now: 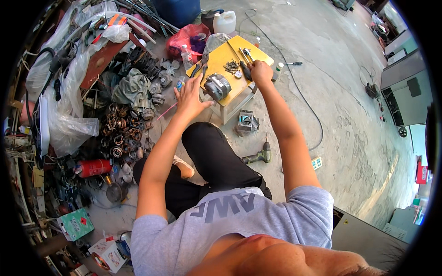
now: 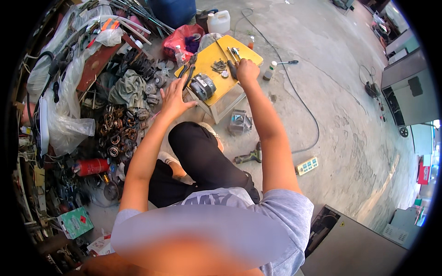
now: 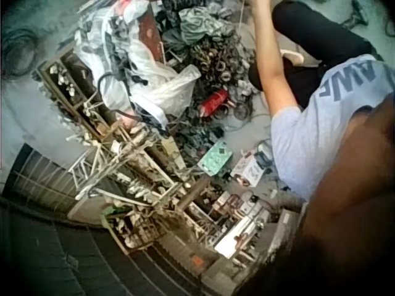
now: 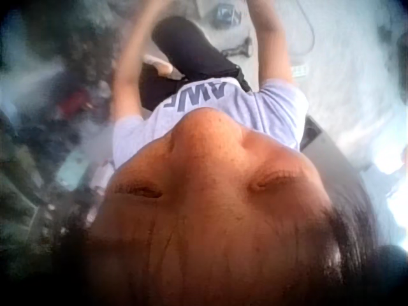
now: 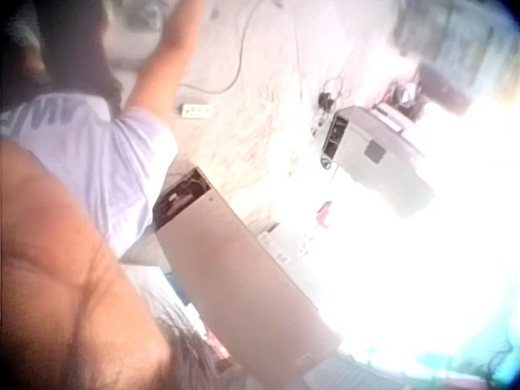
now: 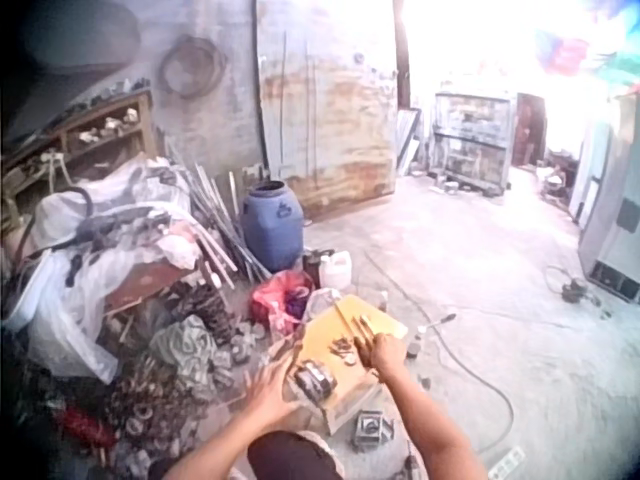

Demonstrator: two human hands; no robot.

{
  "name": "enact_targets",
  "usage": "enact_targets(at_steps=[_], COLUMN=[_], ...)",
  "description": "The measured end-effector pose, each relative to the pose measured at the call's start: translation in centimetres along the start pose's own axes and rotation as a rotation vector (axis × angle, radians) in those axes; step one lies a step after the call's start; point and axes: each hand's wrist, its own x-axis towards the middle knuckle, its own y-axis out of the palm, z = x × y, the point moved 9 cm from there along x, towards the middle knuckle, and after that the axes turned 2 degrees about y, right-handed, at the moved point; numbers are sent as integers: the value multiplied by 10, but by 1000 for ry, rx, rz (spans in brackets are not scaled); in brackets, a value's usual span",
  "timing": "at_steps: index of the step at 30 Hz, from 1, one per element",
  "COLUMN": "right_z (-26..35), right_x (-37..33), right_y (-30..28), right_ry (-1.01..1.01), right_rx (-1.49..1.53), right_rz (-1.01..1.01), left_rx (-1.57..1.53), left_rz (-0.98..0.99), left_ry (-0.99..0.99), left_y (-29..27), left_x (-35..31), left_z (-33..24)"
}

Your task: The person holds a metal motor component and uses a screwdriver to loosen and remove several screws from its casing while sitting on the floor.

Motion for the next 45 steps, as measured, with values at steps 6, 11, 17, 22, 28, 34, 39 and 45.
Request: enact_targets(at_steps=[6,11,17,22,28,34,39,45], right_z=[17,4,-31,-32,-55,-70,-66,-53], right_x=[0,5,-16,-99,-156,-142,-142,-144], right_y=[-12,-5,-36,-53,-36,-47,-50,-50], right_ry=[62,85,207,58,277,202,131,134], right_rx=[-255,-209,401,971,1232,1223,1191,1188], right_rz=[253,221,266,386,549,542,622,671], left_rx=[43,106,143,227,181,99,81,75], left_rz=[31,90,147,135,102,173,259,329], left_ry=[99,193,287,275,-26,182,276,336], left_y=[-10,-16,-11,-8,17,10,16,22], left_x=[10,27,37,41,40,49,60,69], left_z=[-10,-32,-43,-49,-34,-38,-34,-32])
